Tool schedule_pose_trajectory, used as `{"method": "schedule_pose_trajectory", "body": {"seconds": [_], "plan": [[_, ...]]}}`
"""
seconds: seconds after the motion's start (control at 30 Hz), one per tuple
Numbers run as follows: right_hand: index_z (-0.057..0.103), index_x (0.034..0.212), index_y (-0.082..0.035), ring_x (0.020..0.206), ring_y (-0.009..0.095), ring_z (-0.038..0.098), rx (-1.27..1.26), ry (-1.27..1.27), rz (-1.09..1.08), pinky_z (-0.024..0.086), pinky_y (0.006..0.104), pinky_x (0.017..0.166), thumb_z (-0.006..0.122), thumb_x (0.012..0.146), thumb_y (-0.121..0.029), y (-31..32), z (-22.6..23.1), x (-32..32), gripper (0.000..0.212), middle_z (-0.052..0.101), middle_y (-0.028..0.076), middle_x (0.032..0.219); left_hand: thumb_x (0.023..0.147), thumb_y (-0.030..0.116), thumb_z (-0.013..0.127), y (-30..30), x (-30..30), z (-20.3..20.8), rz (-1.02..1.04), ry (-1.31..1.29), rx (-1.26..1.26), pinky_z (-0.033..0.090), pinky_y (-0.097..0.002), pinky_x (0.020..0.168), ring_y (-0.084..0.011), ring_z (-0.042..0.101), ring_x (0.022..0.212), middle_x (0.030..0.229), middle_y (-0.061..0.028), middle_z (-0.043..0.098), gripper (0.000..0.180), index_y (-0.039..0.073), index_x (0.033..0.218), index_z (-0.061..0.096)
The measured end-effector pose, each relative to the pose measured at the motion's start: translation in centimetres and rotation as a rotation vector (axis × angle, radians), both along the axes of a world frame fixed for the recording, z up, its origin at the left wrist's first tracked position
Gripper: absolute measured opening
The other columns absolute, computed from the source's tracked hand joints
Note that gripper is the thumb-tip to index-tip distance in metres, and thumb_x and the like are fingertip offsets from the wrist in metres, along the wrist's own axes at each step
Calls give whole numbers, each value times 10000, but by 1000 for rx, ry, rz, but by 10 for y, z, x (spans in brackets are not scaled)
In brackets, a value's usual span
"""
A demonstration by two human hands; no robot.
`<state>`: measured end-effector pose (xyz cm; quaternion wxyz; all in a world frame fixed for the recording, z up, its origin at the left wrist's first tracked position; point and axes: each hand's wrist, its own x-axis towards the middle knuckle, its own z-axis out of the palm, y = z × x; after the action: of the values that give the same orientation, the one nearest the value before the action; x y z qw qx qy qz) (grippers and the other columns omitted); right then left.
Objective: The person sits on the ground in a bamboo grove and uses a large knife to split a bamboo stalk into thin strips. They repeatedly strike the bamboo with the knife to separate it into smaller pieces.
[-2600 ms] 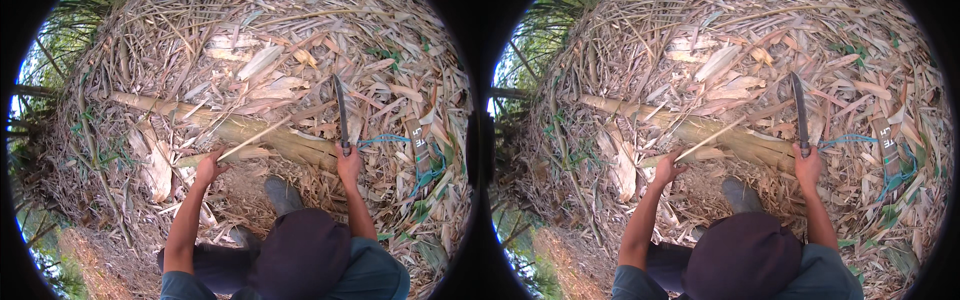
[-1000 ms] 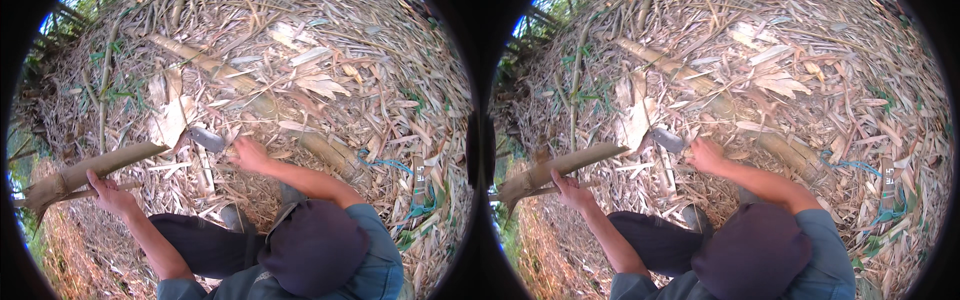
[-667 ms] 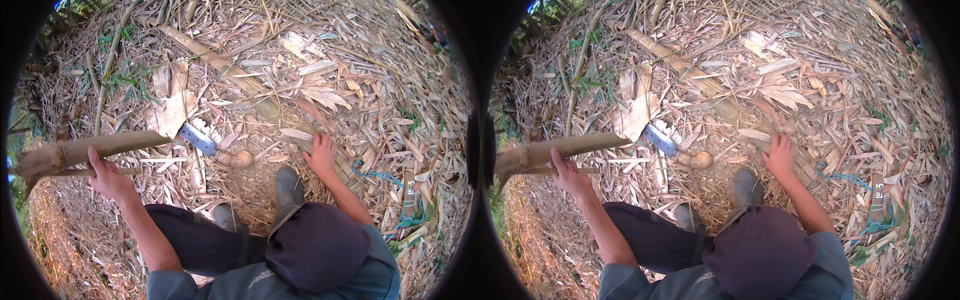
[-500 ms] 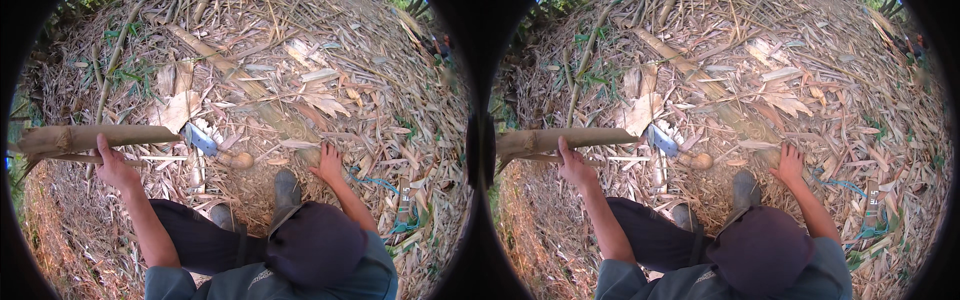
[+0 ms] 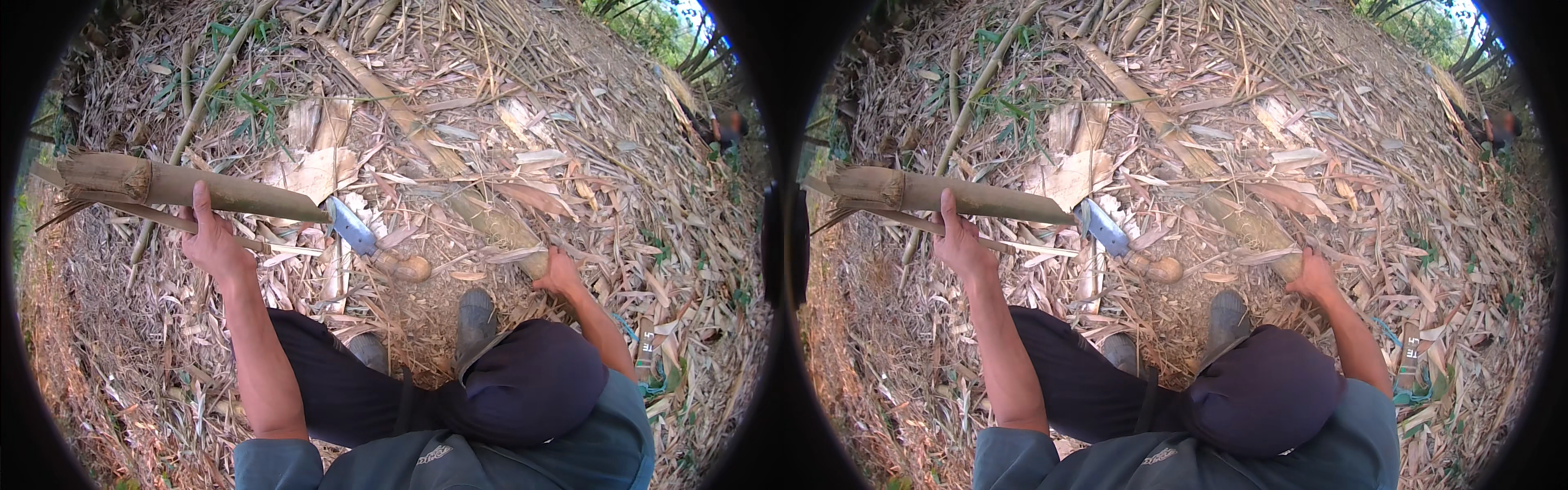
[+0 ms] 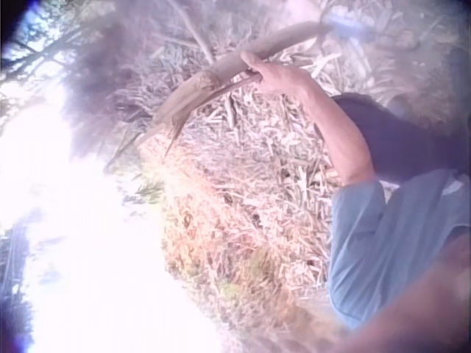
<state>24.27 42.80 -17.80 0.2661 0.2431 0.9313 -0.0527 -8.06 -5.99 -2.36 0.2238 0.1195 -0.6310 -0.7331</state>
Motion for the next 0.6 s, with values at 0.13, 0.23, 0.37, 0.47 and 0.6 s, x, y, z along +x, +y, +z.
{"method": "schedule_pose_trajectory", "body": {"seconds": [0.13, 0.23, 0.37, 0.47, 0.6], "plan": [[491, 1243, 82, 1024, 425, 657, 2, -156, 13, 533, 461, 916, 923, 559, -388, 6, 40, -26, 936, 667, 295, 1073, 910, 250, 764, -6, -4, -1, 37, -22, 4, 214, -229, 478, -15, 295, 524, 749, 59, 526, 304, 21, 1083, 664], [534, 1218, 36, 1015, 366, 684, 130, -369, 142, 551, 446, 887, 935, 566, -395, 11, 95, -73, 879, 705, 217, 1034, 911, 243, 765, -10, -9, -6, 36, -52, 32, 220, -231, 488, -17, 298, 535, 739, 66, 501, 307, 16, 1091, 663], [609, 1138, 11, 982, 339, 697, 228, -408, 433, 568, 423, 833, 929, 582, -362, 29, 152, -143, 742, 712, 182, 1019, 910, 227, 766, -14, -17, -16, 0, -50, 89, 223, -230, 502, -19, 299, 548, 731, 73, 479, 296, 14, 1086, 662], [675, 1010, -66, 927, 269, 701, 488, -336, 750, 558, 399, 784, 867, 678, -265, 23, 178, -222, 432, 710, 109, 980, 911, 221, 766, -7, -21, -16, -10, -29, 97, 221, -226, 506, -15, 300, 549, 728, 74, 486, 279, 15, 1067, 660], [678, 1006, -145, 962, 219, 680, 946, 200, 1408, 516, 388, 836, 728, 804, -177, -27, 209, -384, 210, 684, 47, 956, 910, 229, 767, -10, -18, -7, 16, -35, 103, 222, -227, 502, -13, 306, 549, 729, 72, 496, 280, 15, 1055, 660]]}}
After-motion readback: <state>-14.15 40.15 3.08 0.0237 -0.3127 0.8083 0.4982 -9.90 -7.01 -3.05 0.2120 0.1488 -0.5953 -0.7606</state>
